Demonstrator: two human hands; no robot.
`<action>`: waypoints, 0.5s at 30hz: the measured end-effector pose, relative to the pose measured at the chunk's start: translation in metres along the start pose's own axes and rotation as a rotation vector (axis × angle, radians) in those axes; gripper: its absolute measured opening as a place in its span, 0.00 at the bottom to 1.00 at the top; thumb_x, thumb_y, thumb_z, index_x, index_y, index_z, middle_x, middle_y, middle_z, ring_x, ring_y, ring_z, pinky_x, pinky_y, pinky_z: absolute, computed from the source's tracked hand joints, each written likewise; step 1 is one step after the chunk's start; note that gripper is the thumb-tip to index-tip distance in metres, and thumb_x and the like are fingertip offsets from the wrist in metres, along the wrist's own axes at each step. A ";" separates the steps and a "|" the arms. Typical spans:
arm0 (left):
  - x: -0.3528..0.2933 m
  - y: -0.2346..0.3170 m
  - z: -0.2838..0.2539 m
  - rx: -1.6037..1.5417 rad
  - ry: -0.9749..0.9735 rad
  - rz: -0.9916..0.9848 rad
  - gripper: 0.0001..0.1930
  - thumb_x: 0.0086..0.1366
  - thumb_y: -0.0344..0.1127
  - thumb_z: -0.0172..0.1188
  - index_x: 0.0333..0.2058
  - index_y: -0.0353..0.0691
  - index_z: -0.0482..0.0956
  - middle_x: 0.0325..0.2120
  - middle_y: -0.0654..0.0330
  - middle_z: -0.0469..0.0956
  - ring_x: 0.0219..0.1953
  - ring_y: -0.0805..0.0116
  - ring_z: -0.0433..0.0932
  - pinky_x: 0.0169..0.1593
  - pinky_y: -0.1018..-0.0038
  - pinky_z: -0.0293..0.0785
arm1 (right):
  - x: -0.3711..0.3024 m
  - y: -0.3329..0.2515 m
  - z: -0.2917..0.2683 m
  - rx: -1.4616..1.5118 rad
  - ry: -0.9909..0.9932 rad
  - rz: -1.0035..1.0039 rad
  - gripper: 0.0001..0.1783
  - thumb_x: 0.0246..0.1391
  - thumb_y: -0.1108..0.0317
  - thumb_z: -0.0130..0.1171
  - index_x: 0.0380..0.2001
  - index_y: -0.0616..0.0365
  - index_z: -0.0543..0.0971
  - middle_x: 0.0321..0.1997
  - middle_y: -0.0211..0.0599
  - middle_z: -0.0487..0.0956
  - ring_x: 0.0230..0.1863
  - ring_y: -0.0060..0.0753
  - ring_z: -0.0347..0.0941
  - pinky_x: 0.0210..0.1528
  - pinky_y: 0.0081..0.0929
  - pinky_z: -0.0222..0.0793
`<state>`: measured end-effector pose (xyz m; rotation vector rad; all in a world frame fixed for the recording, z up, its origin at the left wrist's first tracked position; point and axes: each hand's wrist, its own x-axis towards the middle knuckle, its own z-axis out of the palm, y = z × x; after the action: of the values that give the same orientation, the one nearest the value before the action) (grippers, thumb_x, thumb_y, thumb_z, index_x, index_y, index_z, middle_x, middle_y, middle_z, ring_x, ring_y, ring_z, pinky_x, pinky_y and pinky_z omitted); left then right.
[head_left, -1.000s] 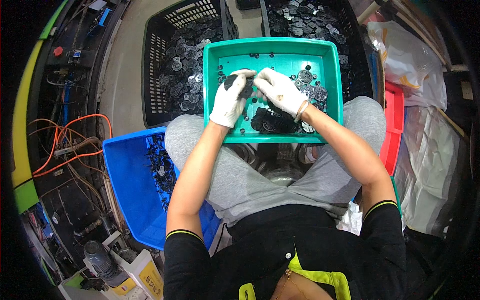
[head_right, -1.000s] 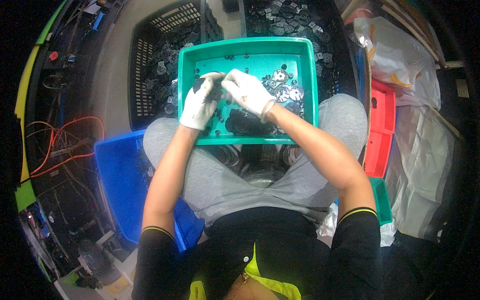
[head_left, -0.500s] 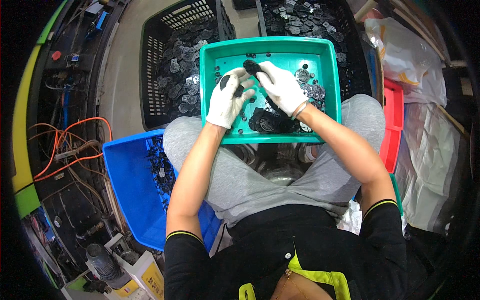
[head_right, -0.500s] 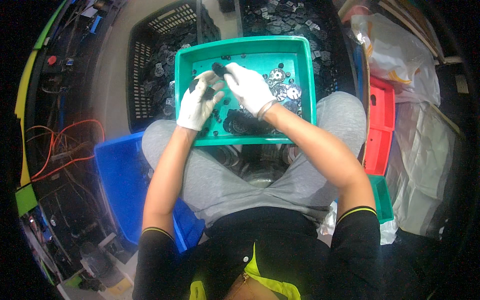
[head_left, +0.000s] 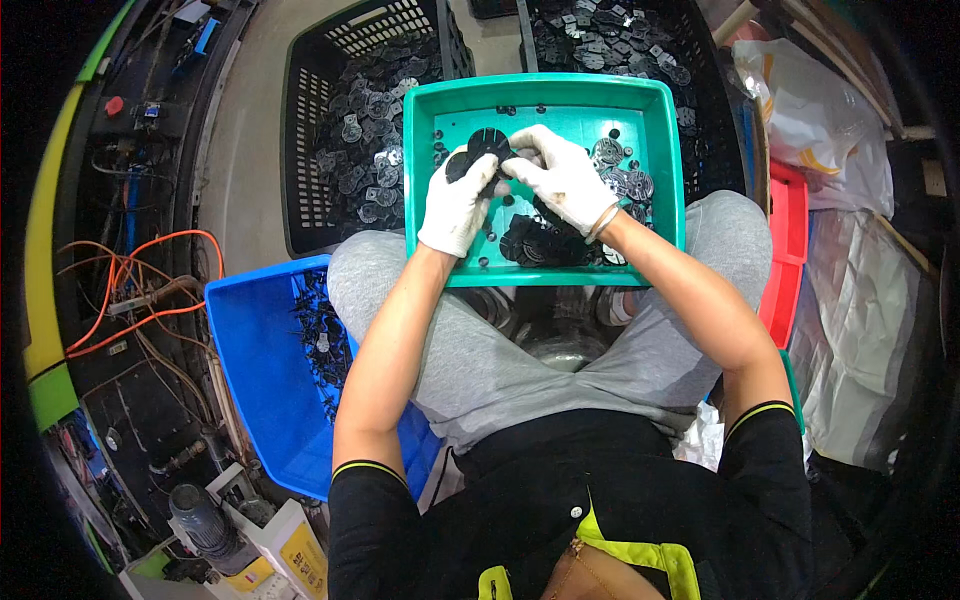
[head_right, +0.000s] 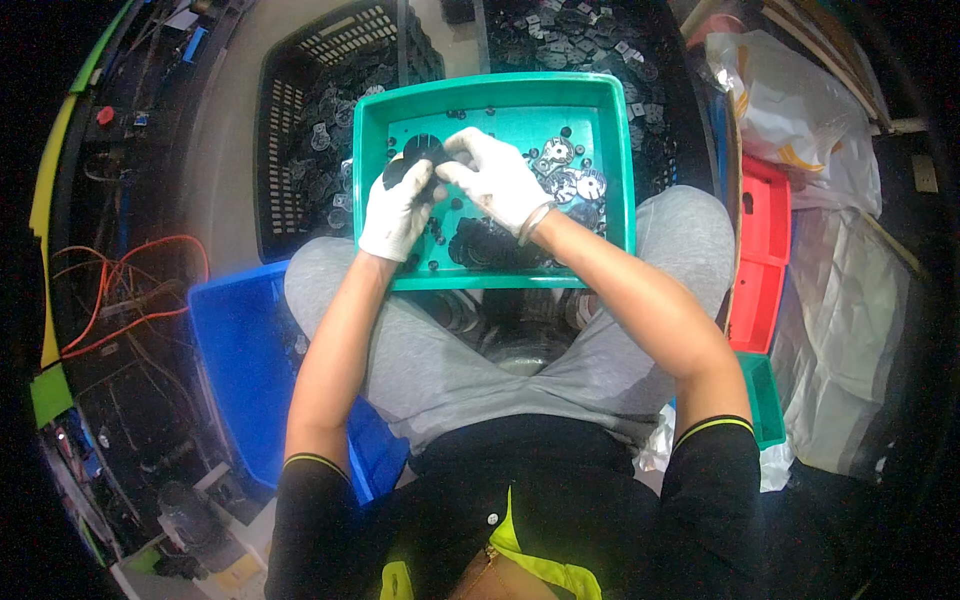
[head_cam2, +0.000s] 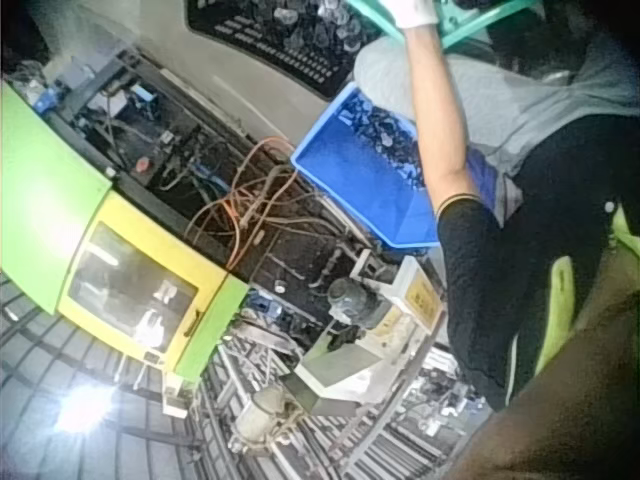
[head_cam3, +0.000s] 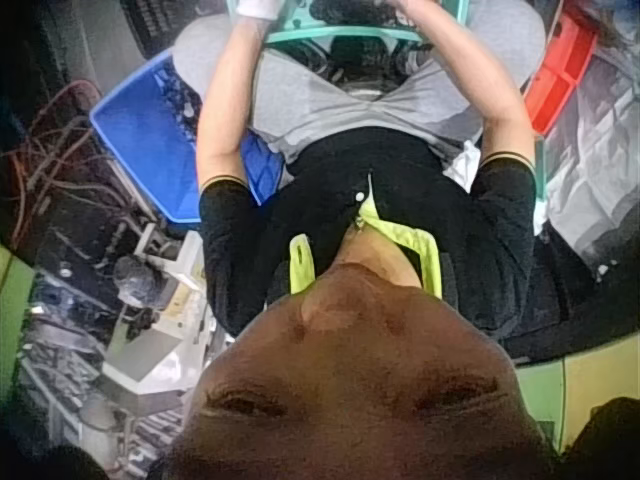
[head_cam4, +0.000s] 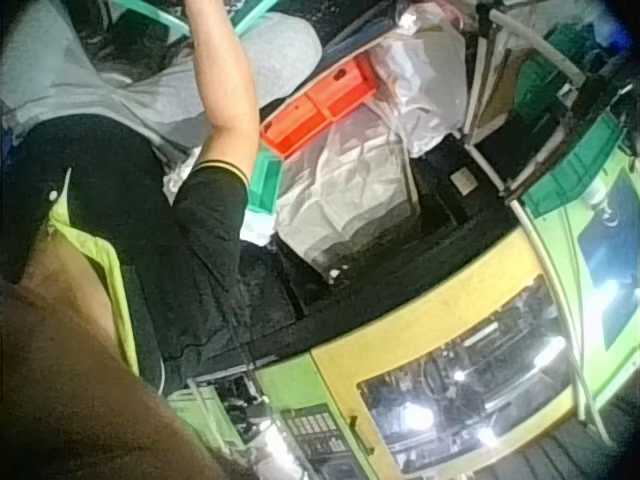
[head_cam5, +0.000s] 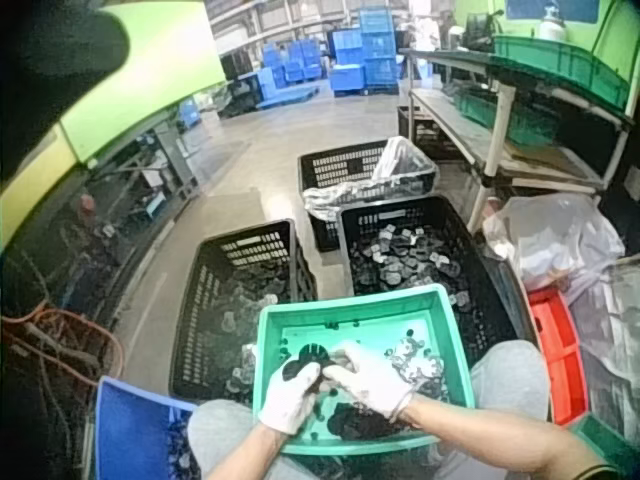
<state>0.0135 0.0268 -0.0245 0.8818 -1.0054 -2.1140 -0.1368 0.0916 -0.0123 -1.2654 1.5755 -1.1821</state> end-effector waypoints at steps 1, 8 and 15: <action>-0.001 0.001 0.000 0.000 0.002 0.000 0.10 0.59 0.28 0.55 0.41 0.34 0.71 0.34 0.59 0.75 0.32 0.73 0.74 0.34 0.77 0.74 | 0.000 -0.005 -0.002 0.001 -0.002 0.000 0.16 0.50 0.65 0.57 0.39 0.63 0.72 0.36 0.46 0.78 0.33 0.31 0.75 0.35 0.26 0.71; -0.001 0.002 0.000 0.019 -0.002 0.056 0.10 0.58 0.27 0.57 0.39 0.33 0.73 0.33 0.59 0.75 0.31 0.73 0.73 0.35 0.78 0.73 | 0.000 -0.004 -0.004 -0.116 -0.041 0.002 0.14 0.49 0.64 0.57 0.35 0.62 0.73 0.33 0.46 0.76 0.33 0.36 0.74 0.37 0.28 0.69; 0.000 -0.001 -0.006 0.157 -0.023 0.093 0.13 0.57 0.25 0.56 0.42 0.31 0.74 0.35 0.58 0.75 0.34 0.72 0.74 0.38 0.78 0.72 | 0.002 0.011 -0.005 -0.275 0.062 -0.246 0.13 0.48 0.66 0.59 0.35 0.61 0.75 0.33 0.41 0.74 0.34 0.32 0.72 0.38 0.24 0.67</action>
<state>0.0175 0.0249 -0.0282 0.8697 -1.2145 -1.9924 -0.1447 0.0914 -0.0216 -1.6534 1.7078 -1.1926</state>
